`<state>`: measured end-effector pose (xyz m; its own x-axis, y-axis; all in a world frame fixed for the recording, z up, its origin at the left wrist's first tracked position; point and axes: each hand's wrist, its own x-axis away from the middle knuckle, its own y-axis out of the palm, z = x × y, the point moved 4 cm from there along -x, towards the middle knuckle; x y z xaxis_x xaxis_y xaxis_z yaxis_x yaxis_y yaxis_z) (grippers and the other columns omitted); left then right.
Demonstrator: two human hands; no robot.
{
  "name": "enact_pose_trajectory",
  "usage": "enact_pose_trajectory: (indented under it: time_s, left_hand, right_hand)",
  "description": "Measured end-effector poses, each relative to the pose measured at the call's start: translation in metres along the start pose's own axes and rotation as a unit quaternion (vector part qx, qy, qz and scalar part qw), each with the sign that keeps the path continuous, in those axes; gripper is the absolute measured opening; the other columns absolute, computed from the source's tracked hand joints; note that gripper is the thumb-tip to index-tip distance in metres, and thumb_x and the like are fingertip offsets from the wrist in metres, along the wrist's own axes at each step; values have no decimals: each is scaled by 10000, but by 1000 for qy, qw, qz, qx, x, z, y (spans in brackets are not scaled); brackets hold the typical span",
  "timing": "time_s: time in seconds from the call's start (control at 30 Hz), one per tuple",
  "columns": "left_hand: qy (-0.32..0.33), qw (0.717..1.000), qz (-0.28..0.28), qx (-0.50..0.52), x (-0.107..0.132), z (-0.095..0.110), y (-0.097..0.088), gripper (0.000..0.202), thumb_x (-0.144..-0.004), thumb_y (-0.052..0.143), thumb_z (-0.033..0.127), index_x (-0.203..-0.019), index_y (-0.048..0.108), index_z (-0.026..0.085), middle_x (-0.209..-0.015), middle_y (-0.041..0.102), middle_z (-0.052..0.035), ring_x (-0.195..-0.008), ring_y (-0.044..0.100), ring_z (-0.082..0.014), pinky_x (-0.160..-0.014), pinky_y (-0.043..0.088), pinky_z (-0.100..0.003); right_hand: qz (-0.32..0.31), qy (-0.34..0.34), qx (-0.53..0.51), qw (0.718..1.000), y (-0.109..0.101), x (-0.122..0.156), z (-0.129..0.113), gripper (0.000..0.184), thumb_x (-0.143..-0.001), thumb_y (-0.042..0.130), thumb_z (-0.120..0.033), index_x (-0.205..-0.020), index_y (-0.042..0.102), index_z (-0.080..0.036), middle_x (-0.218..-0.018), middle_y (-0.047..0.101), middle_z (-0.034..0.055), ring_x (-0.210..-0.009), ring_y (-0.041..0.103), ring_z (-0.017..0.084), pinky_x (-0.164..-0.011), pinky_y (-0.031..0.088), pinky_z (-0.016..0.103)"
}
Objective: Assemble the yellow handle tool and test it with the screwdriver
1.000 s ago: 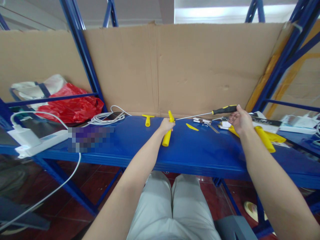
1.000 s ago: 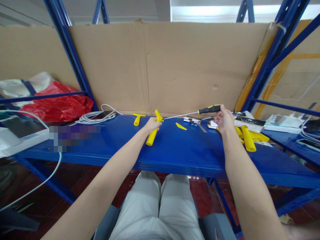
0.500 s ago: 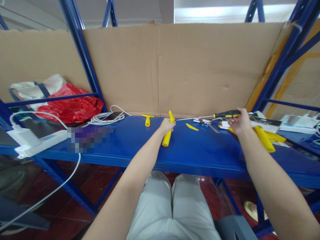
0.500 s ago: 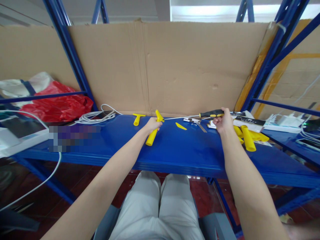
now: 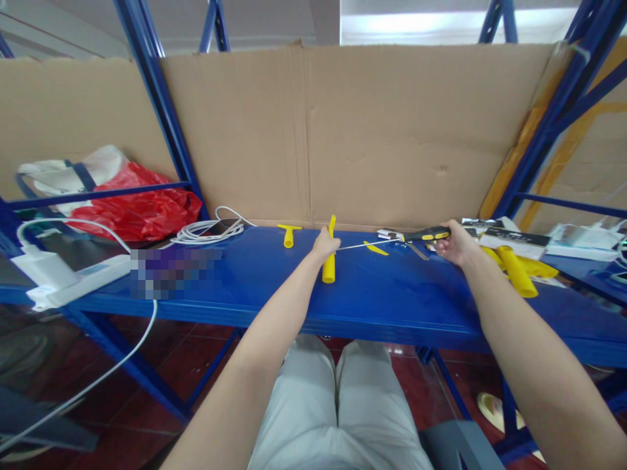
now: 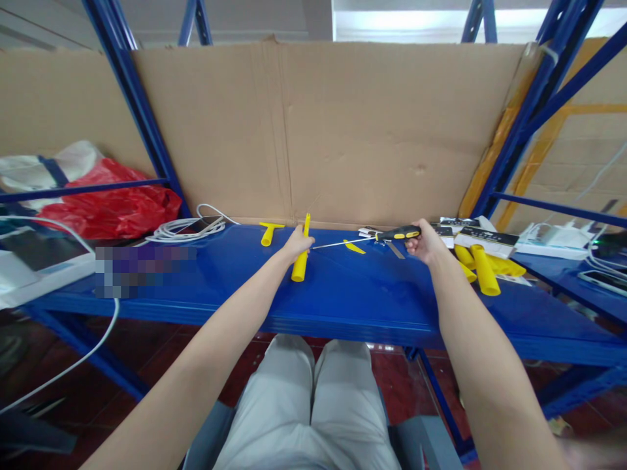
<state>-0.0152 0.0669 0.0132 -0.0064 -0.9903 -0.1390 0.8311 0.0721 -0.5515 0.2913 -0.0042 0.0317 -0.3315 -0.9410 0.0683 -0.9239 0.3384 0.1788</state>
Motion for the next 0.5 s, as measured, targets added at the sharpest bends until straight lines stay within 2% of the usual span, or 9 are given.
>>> enact_pose_trajectory:
  time_s: [0.1, 0.2, 0.33, 0.5]
  left_hand:
    - [47, 999, -5, 1, 2, 3, 1, 762, -781, 532, 24, -1498, 327, 182, -1254, 637, -135, -867, 704, -173, -719, 545, -228]
    - [86, 996, -22, -26, 5, 6, 4, 752, -768, 539, 5, -1476, 402, 217, -1234, 660, -99, -934, 697, -174, -803, 541, -233]
    - [104, 991, -44, -66, 9, 8, 7, 685, -788, 523, 20, -1433, 480, 249, -1165, 699, -68, -844, 715, -173, -802, 555, -265]
    - [162, 981, -56, -93, 15, 15, 7, 590, -772, 568, 10, -1321, 606, 222, -1154, 709, -57, -1046, 674, -198, -944, 503, -284]
  right_hand:
    - [-42, 81, 74, 993, 8, 4, 10, 278, -879, 434, -323, -642, 331, -222, -435, 310, -42, -368, 286, 77, -328, 235, 175]
    - [-75, 132, 144, 978, 17, 8, 18, 300, -901, 402, -368, -649, 355, -212, -464, 373, -19, -372, 298, 71, -337, 230, 177]
    - [-70, 166, 215, 960, 23, 12, 26, 343, -938, 341, -389, -650, 369, -205, -490, 461, 21, -373, 351, 71, -343, 230, 170]
    - [-82, 187, 292, 934, 24, 14, 32, 398, -956, 317, -441, -641, 374, -203, -471, 462, 21, -354, 359, 72, -342, 212, 172]
